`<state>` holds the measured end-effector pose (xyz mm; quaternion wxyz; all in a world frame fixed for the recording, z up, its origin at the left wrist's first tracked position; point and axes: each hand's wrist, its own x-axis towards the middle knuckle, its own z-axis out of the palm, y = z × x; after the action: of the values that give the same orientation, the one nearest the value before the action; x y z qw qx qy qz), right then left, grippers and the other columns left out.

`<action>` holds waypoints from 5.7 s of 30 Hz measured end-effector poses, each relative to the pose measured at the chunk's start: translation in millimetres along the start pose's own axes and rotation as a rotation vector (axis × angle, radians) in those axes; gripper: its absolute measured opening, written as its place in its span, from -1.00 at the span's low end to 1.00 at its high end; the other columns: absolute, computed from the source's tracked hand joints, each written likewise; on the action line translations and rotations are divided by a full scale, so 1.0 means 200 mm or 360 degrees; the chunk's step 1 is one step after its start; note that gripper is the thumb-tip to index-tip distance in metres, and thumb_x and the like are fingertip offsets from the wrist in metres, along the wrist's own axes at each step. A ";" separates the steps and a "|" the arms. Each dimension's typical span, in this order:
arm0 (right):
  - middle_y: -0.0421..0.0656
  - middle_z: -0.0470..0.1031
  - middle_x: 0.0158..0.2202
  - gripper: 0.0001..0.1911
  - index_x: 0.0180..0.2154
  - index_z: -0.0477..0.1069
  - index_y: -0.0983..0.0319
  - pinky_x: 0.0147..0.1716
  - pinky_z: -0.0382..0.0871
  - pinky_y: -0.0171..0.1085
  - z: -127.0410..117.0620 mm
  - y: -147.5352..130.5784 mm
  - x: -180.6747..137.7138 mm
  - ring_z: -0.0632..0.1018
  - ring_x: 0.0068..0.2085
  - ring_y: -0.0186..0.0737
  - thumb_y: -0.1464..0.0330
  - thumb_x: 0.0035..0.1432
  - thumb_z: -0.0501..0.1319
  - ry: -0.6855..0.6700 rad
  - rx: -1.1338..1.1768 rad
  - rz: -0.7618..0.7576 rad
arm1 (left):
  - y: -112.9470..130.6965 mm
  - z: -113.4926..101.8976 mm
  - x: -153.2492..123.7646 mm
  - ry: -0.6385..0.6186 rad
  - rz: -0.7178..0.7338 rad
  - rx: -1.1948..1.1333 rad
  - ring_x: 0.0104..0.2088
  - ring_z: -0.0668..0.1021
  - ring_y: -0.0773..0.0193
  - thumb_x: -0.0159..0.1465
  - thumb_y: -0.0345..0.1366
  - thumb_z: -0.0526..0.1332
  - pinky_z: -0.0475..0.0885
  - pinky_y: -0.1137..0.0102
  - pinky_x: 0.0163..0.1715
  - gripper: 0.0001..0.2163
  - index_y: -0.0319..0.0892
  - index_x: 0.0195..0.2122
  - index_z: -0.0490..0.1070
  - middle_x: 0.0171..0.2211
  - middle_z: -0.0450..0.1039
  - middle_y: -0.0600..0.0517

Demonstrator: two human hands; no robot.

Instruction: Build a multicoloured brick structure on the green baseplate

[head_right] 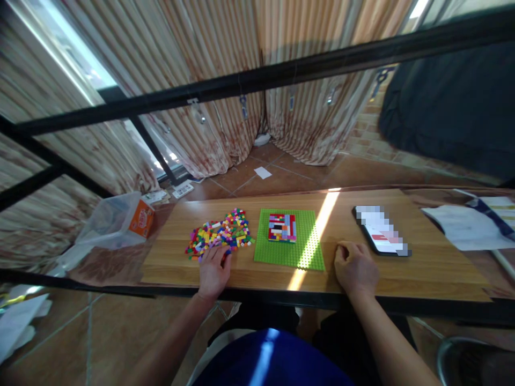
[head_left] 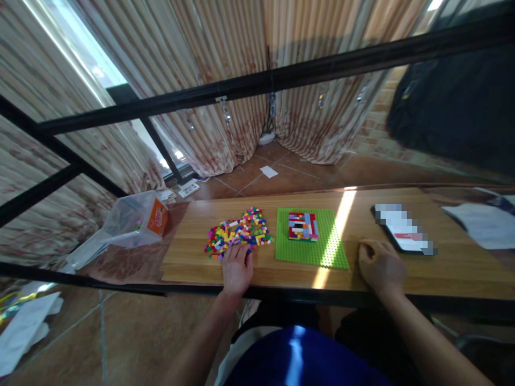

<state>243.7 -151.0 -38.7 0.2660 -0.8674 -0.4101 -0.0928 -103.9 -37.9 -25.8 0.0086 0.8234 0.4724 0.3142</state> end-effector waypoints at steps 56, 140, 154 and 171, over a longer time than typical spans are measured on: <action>-0.06 0.50 -0.24 -0.73 -0.23 0.54 0.23 -0.47 0.10 -0.26 0.00 -0.02 0.00 0.41 -0.38 -0.23 0.29 0.22 0.10 0.0007 -0.0020 -0.0005 | 0.06 0.02 0.00 0.0071 0.0200 -0.0564 -0.13 0.57 0.23 0.32 -0.45 0.13 0.53 0.33 -0.06 -0.83 -0.17 -0.15 0.47 -0.17 0.49 -0.07; -0.04 0.50 -0.21 -0.71 -0.22 0.55 0.24 -0.42 0.14 -0.24 0.00 0.00 0.00 0.40 -0.36 -0.22 0.29 0.22 0.09 -0.0006 -0.0028 -0.0027 | 0.08 0.02 -0.01 -0.0187 0.0198 -0.0516 -0.22 0.55 0.19 0.35 -0.37 0.12 0.48 0.30 -0.19 -0.86 -0.16 -0.16 0.46 -0.26 0.54 -0.04; -0.06 0.51 -0.21 -0.74 -0.23 0.55 0.24 -0.44 0.12 -0.26 0.00 -0.01 0.00 0.40 -0.37 -0.24 0.31 0.22 0.11 -0.0011 -0.0018 0.0008 | 0.08 0.02 -0.01 -0.0200 0.0208 -0.0492 -0.22 0.55 0.23 0.38 -0.32 0.13 0.48 0.34 -0.17 -0.85 -0.17 -0.17 0.50 -0.28 0.54 -0.02; -0.07 0.50 -0.25 -0.74 -0.24 0.54 0.24 -0.45 0.12 -0.26 0.00 -0.02 0.00 0.42 -0.37 -0.22 0.31 0.21 0.10 0.0026 -0.0015 -0.0030 | 0.05 0.03 -0.02 -0.0158 0.0250 -0.0502 -0.23 0.58 0.22 0.38 -0.31 0.14 0.51 0.33 -0.19 -0.85 -0.16 -0.14 0.50 -0.26 0.57 -0.01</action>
<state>241.1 -149.3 -36.5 0.2644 -0.8640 -0.4156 -0.1044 -93.5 -45.3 -29.6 0.1363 0.8607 0.3506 0.3431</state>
